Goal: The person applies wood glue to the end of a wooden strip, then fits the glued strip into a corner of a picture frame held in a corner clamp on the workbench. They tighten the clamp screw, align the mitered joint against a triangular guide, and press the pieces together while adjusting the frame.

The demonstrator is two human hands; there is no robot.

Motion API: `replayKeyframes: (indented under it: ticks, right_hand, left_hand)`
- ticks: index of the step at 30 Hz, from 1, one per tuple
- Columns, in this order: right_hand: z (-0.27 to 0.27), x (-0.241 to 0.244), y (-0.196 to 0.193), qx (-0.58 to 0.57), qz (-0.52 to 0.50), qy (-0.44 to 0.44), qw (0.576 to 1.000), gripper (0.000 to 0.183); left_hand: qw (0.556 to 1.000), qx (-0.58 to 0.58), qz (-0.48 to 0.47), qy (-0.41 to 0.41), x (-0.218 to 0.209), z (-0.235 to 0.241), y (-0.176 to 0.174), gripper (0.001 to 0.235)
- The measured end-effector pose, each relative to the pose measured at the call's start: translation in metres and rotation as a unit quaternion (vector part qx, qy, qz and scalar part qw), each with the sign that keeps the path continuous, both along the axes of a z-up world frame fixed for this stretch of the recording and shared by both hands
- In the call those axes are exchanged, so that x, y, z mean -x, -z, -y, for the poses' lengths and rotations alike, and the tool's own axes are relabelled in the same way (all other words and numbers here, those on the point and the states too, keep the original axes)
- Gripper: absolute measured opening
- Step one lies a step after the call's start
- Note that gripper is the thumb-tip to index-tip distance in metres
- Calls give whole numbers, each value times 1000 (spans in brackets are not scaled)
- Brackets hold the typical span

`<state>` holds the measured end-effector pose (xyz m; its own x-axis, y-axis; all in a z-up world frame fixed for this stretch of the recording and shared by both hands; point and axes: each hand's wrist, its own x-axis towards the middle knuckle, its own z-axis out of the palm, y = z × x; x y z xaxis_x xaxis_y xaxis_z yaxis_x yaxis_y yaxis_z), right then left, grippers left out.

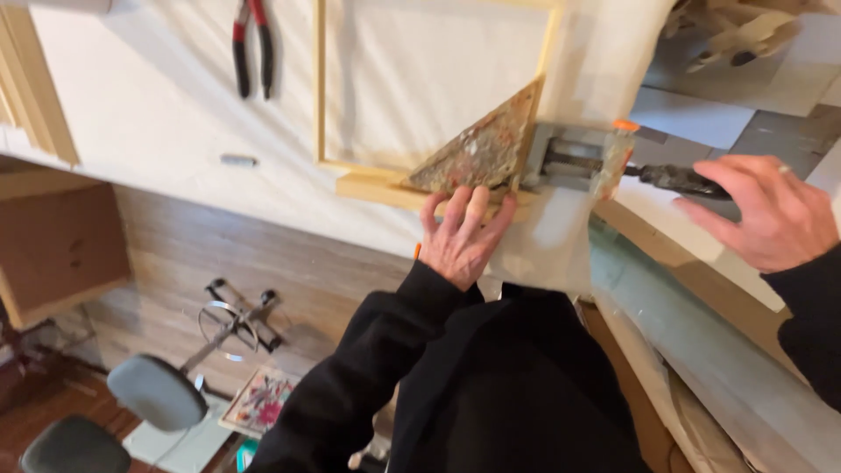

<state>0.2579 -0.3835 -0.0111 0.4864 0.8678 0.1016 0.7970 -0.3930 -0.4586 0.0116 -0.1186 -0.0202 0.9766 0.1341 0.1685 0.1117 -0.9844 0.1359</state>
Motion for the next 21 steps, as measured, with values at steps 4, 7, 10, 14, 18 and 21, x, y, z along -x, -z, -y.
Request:
replayKeyframes:
  ticks: [4, 7, 10, 14, 18, 21]
  right_hand:
    - [36, 3, 43, 6, 20, -21, 1000, 31]
    - [27, 4, 52, -9, -7, -19, 1000, 27]
    - [12, 9, 42, -22, -572, 306, 761, 21]
    - [-11, 3, -9, 6, -241, 132, 961, 26]
    - [6, 10, 11, -41, -5, -6, 999, 24]
    - [58, 4, 87, -24, -375, 99, 922, 10]
  left_hand:
    - [1000, -6, -20, 0, -1, 1, -6, 42]
    - [1000, 1, -9, -5, -1, 1, -3, 41]
    - [1000, -11, -18, -1, 1, -1, -7, 41]
    - [1000, -4, -21, 1, -5, 1, -3, 41]
    - [999, -5, -30, -9, 3, 2, -4, 42]
    - [999, -16, -28, -5, 1, 4, 0, 43]
